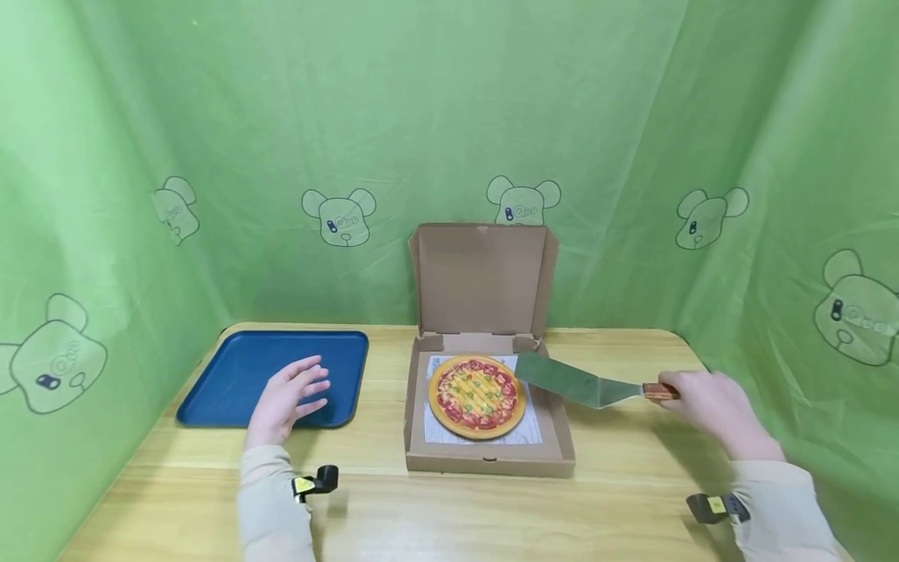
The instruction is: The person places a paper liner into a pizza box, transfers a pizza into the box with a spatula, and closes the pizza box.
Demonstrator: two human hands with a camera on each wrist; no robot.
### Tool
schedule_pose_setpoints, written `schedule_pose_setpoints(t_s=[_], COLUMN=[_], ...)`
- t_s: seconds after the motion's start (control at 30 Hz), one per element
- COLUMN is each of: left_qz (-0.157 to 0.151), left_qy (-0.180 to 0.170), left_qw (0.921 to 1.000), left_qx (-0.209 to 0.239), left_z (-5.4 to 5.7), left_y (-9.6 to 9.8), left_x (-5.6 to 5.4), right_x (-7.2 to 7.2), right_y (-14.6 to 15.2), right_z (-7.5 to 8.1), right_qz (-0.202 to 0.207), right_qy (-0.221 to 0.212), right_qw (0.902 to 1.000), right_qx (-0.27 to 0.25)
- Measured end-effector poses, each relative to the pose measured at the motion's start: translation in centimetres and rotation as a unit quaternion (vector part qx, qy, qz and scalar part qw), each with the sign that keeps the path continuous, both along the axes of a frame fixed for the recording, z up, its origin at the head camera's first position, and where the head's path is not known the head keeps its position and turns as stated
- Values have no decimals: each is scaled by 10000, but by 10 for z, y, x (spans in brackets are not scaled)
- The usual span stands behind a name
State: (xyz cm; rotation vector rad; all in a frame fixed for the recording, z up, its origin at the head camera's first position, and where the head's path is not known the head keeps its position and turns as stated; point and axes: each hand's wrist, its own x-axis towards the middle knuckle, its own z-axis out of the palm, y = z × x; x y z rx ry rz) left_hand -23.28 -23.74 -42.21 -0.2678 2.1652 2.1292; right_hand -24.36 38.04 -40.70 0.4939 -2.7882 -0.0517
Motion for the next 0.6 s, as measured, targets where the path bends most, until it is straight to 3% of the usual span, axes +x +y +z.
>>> schedule_pose_setpoints(t_s=[0.33, 0.6], left_qz=[427, 813], left_qy=[-229, -436], left_qw=[9986, 9944], left_qx=[225, 510], left_z=[-4, -14], left_y=[-30, -49], left_x=[14, 24], right_x=[-6, -12], right_y=[-12, -25], right_z=[6, 11], right_qz=[112, 210], right_qy=[74, 206], right_qw=[9999, 9996], right_qx=[-20, 37])
